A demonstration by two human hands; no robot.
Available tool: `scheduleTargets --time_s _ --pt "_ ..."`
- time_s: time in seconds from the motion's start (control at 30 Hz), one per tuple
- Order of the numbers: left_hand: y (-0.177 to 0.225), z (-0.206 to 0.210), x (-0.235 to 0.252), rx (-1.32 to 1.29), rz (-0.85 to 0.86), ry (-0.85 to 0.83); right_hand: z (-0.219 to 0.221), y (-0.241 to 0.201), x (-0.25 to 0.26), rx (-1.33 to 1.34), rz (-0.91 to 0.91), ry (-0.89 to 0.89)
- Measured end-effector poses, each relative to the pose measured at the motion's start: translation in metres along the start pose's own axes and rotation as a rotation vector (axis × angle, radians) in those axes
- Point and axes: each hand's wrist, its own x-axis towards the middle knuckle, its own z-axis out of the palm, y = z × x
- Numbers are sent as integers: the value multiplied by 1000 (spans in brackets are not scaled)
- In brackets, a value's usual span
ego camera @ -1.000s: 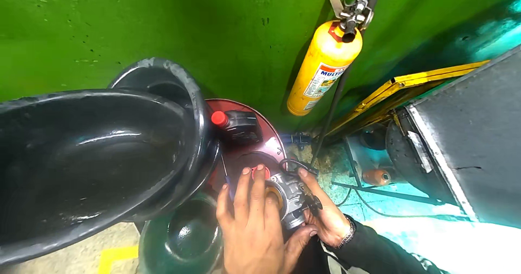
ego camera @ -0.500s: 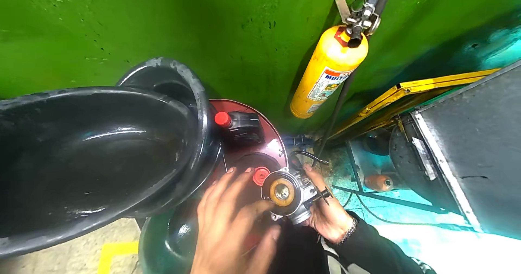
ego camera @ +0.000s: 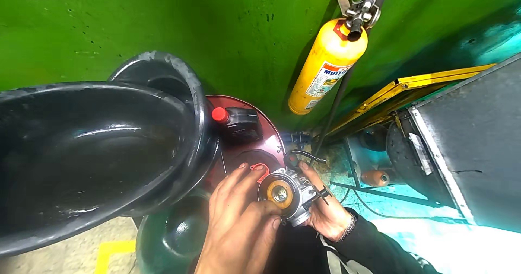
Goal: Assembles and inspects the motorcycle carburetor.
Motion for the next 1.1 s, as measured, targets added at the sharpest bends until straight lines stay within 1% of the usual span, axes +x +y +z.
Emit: scheduleTargets --time_s 0.6,0.8,1.1 --pt "7 5 1 -25 -16 27 -2 1 0 34 -6 -22" --pt "7 5 1 -30 -21 18 -4 1 0 43 -12 -49" --pt "4 0 0 -6 -5 -6 -3 0 1 33 14 -33"
